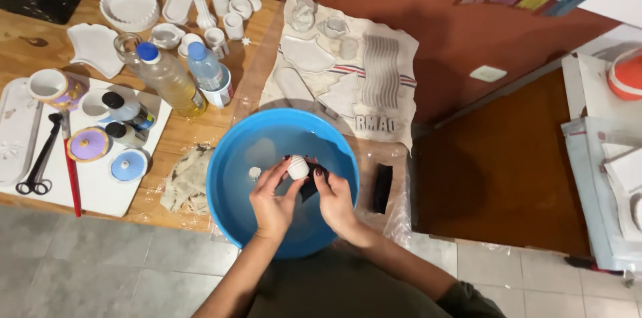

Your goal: The person is sanding and smoothing small ceramic or plaster objects using a sanding sponge in a bowl of water.

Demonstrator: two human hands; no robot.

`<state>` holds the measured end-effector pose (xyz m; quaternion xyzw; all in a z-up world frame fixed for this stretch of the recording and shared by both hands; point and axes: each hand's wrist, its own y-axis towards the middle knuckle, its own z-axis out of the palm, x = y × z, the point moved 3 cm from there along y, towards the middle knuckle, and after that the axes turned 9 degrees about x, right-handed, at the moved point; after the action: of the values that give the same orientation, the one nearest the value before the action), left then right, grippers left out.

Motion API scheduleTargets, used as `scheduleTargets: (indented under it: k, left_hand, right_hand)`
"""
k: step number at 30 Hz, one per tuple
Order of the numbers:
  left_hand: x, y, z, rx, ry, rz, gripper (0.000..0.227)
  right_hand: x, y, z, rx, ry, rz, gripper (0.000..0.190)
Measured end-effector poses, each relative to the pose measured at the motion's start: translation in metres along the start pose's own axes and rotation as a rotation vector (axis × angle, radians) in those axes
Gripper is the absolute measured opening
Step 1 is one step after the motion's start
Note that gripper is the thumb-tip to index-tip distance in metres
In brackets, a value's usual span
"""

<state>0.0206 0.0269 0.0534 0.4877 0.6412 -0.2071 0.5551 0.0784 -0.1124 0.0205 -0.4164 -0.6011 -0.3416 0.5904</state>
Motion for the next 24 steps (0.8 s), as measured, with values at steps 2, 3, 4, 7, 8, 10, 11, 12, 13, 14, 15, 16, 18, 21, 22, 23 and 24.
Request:
scheduleTargets:
  k: [2,3,4,7,8,10,11,12,13,14,15,16,18,21,22,23,24]
  left_hand:
    - [0.003,0.006,0.002,0.02,0.0,-0.007,0.05]
    - [0.007,0.007,0.002,0.026,0.007,-0.018,0.05]
    - [0.01,0.009,0.002,0.031,0.014,-0.029,0.049]
    - [0.027,0.017,0.004,0.09,0.04,0.015,0.048]
    - [0.033,0.019,0.009,0.095,0.039,0.018,0.048]
    - [0.047,0.021,0.021,0.258,0.114,0.018,0.049]
    - [0.051,0.021,0.028,0.269,0.112,0.024,0.049]
    - [0.057,0.021,0.039,0.415,0.198,0.001,0.049]
    - [0.063,0.021,0.051,0.556,0.287,-0.021,0.05]
    - [0.069,0.025,0.058,0.561,0.287,-0.013,0.05]
    - [0.075,0.023,0.067,0.652,0.373,-0.007,0.052]
    - [0.081,0.02,0.075,0.742,0.459,0.0,0.054]
    - [0.092,0.025,0.085,0.785,0.49,0.019,0.056]
    - [0.106,0.026,0.093,0.833,0.507,0.071,0.057]
    - [0.111,0.025,0.094,0.838,0.494,0.108,0.055]
    - [0.115,0.026,0.095,0.841,0.495,0.113,0.055]
    - [0.117,0.028,0.095,0.813,0.434,0.162,0.052]
  right_hand:
    - [-0.004,0.004,-0.004,-0.033,-0.018,0.03,0.033]
    - [-0.005,0.004,-0.005,-0.018,0.017,0.015,0.033]
    - [-0.006,0.005,-0.006,-0.003,0.051,0.0,0.033]
    - [-0.012,0.008,-0.042,-0.019,-0.338,0.318,0.042]
    - [-0.013,0.01,-0.062,-0.024,-0.336,0.319,0.042]
    - [-0.01,0.017,-0.109,-0.315,-0.059,0.154,0.025]
    - [-0.028,0.018,-0.13,-0.328,-0.056,0.154,0.025]
    - [-0.045,0.018,-0.152,-0.38,0.047,0.105,0.026]
    - [-0.062,0.021,-0.174,-0.427,0.15,0.051,0.026]
    - [-0.082,0.022,-0.187,-0.435,0.152,0.048,0.026]
    - [-0.105,0.017,-0.198,-0.454,0.117,0.092,0.027]
    - [-0.127,0.012,-0.209,-0.473,0.082,0.138,0.028]
    - [-0.139,0.009,-0.212,-0.485,-0.072,0.194,0.023]
    - [-0.141,0.0,-0.206,-0.469,-0.355,0.239,0.023]
    - [-0.138,-0.003,-0.201,-0.445,-0.485,0.222,0.031]
    - [-0.119,-0.005,-0.193,-0.45,-0.483,0.221,0.031]
    - [-0.097,-0.008,-0.185,-0.494,-0.646,0.15,0.045]
